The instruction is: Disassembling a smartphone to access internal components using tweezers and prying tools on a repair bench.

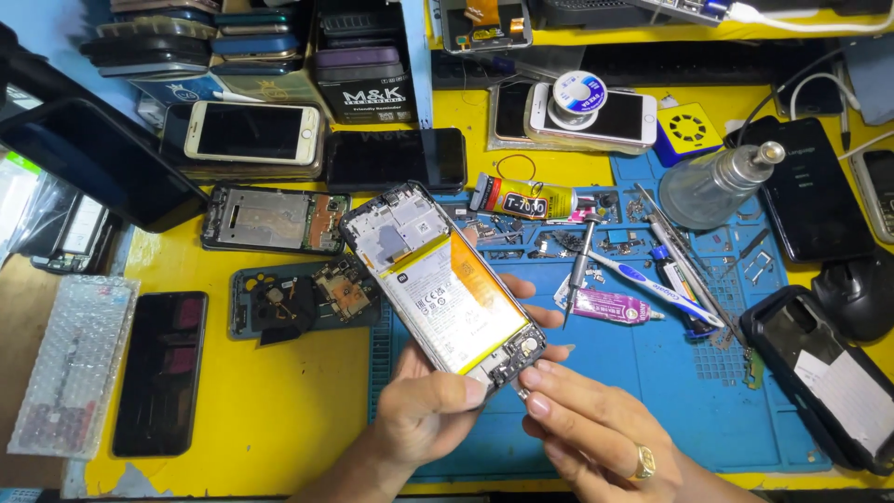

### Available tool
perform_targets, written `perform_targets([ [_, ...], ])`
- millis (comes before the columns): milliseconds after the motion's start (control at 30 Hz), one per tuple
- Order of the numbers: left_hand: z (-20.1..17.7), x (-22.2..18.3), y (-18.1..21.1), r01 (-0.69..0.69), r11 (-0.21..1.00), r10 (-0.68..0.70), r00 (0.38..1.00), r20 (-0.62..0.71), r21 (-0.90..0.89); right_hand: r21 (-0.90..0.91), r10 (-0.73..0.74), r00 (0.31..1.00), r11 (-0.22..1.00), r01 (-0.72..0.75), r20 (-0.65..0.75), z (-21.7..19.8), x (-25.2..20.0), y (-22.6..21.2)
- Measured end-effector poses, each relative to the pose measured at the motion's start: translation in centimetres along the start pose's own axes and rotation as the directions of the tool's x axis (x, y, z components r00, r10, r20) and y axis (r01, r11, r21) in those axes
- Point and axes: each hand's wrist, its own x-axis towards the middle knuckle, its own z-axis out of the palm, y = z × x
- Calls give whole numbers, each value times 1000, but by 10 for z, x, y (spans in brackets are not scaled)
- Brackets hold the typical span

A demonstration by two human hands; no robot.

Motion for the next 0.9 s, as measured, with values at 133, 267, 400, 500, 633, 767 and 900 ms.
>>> perform_targets([
  [133,-3,-2,-3,18,1000,-18,1000,-15,4,43,181,982,983,-178,-59,11,-6,-2],
  [267,4,0,1,2,999,-1,1000,-23,53,-63,157,975,984,-169,-159,21,-9,-2],
  [400,4,-3,2,19,998,-18,1000,-16,59,-67,155,979,984,-165,-131,20,-11,-2],
  [500,3,-3,2,1,997,0,1000,-13,74,-50,153,975,985,-163,-160,23,-11,-1],
  [633,-1,-5,2,31,995,-29,999,-23,91,16,166,982,986,-165,-87,15,-13,1],
  [767,-4,-2,7,58,992,-59,998,7,116,37,-107,994,994,107,20,7,-4,13],
  [900,-5,0,2,58,985,-52,998,-40,165,-78,-147,989,986,146,-4,13,-4,14],
])
